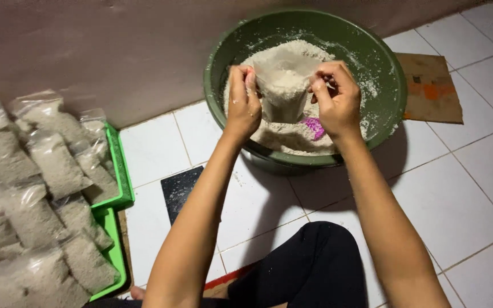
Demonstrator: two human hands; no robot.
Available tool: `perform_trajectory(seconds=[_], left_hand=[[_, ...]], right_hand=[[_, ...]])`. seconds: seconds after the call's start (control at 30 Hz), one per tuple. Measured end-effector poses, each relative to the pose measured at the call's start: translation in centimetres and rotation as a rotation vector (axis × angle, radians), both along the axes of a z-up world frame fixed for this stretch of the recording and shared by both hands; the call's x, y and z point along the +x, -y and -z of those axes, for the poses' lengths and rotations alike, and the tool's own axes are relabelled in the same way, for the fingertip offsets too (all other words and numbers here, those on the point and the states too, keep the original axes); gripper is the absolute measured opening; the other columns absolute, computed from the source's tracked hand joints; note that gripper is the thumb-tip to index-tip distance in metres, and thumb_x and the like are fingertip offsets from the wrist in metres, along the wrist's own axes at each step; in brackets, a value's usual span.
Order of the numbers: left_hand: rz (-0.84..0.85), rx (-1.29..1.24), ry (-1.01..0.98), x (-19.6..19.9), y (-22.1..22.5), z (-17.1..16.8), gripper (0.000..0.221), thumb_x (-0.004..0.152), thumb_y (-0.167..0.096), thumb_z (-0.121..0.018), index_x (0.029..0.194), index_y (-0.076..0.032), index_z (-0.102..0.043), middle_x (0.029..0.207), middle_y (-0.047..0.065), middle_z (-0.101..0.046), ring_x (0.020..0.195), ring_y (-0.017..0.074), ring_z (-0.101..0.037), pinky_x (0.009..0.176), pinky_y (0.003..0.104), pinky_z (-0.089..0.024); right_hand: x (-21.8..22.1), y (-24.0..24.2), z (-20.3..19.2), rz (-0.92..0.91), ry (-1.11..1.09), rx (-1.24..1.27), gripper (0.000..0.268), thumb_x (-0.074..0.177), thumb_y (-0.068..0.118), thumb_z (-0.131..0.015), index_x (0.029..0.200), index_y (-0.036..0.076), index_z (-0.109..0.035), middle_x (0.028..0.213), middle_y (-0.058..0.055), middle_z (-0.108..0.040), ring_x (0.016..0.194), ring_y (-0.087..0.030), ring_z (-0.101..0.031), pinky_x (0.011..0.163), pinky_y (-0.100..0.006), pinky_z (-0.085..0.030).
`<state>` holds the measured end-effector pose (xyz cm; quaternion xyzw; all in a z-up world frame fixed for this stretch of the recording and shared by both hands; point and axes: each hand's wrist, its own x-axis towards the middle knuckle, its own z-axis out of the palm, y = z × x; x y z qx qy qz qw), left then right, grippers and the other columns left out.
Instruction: Packaging a white powdery substance into small plastic bags, weighing them on a digital scale, and organizing them in trays.
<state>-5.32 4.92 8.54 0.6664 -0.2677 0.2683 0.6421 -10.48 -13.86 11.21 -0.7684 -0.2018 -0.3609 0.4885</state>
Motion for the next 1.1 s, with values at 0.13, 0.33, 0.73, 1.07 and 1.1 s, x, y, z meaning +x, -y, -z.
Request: perform_trajectory(seconds=[0.13, 0.33, 0.73, 1.07, 1.1], left_hand=[[-0.121, 0.056, -0.021, -3.3, -4.7, -5.4, 0.016, 0.104, -0.015, -0.034, 0.106, -0.005, -0.047, 0.094, 0.006, -0.050, 0.081, 0.0153, -0.047, 0.076, 0.029, -0.044], [-0.173, 0.169, -0.068, -8.5, -13.3, -8.1, 0.016, 0.104, -0.014, -0.033, 0.104, -0.003, -0.044, 0.095, 0.007, -0.046, 0.080, 0.0155, -0.045, 0.075, 0.031, -0.043], [-0.382, 0.226, -0.152, -13.8, -24.4, 7.1, 0.015, 0.106, -0.012, -0.035, 0.098, -0.003, -0.046, 0.089, 0.012, -0.045, 0.082, 0.0315, -0.054, 0.082, 0.037, -0.045], [-0.444, 0.266, -0.263, -14.4, -25.4, 15.0, 0.012, 0.106, -0.009, -0.035, 0.098, -0.003, -0.042, 0.093, 0.013, -0.041, 0.089, 0.0374, -0.051, 0.088, 0.039, -0.043], [-0.448, 0.264, -0.279, -14.3, -25.4, 15.7, 0.012, 0.106, -0.009, -0.034, 0.098, -0.003, -0.042, 0.094, 0.013, -0.041, 0.090, 0.0370, -0.051, 0.089, 0.039, -0.043]], right_hand=[[-3.6, -5.4, -6.6, -0.029, -0.062, -0.061, 0.011, 0.094, -0.010, -0.053, 0.101, -0.001, -0.055, 0.097, -0.008, -0.056, 0.076, -0.016, -0.053, 0.067, -0.027, -0.045], [-5.8, -12.0, -7.9, -0.244, -0.240, 0.024, 0.010, 0.097, -0.005, -0.058, 0.102, 0.003, -0.057, 0.089, -0.004, -0.059, 0.074, -0.011, -0.054, 0.064, -0.022, -0.048], [-4.1, -22.0, 8.8, -0.524, -0.503, 0.098, 0.004, 0.095, 0.001, -0.066, 0.099, 0.001, -0.064, 0.084, -0.014, -0.065, 0.071, -0.022, -0.068, 0.056, -0.031, -0.056], [-4.0, -24.6, 15.9, -0.475, -0.608, 0.030, 0.004, 0.094, 0.000, -0.064, 0.097, 0.001, -0.065, 0.089, -0.011, -0.062, 0.080, -0.024, -0.070, 0.058, -0.029, -0.057], [-3.8, -24.6, 16.4, -0.467, -0.610, 0.016, 0.004, 0.094, 0.000, -0.064, 0.098, 0.001, -0.066, 0.088, -0.011, -0.062, 0.080, -0.025, -0.071, 0.058, -0.029, -0.057]])
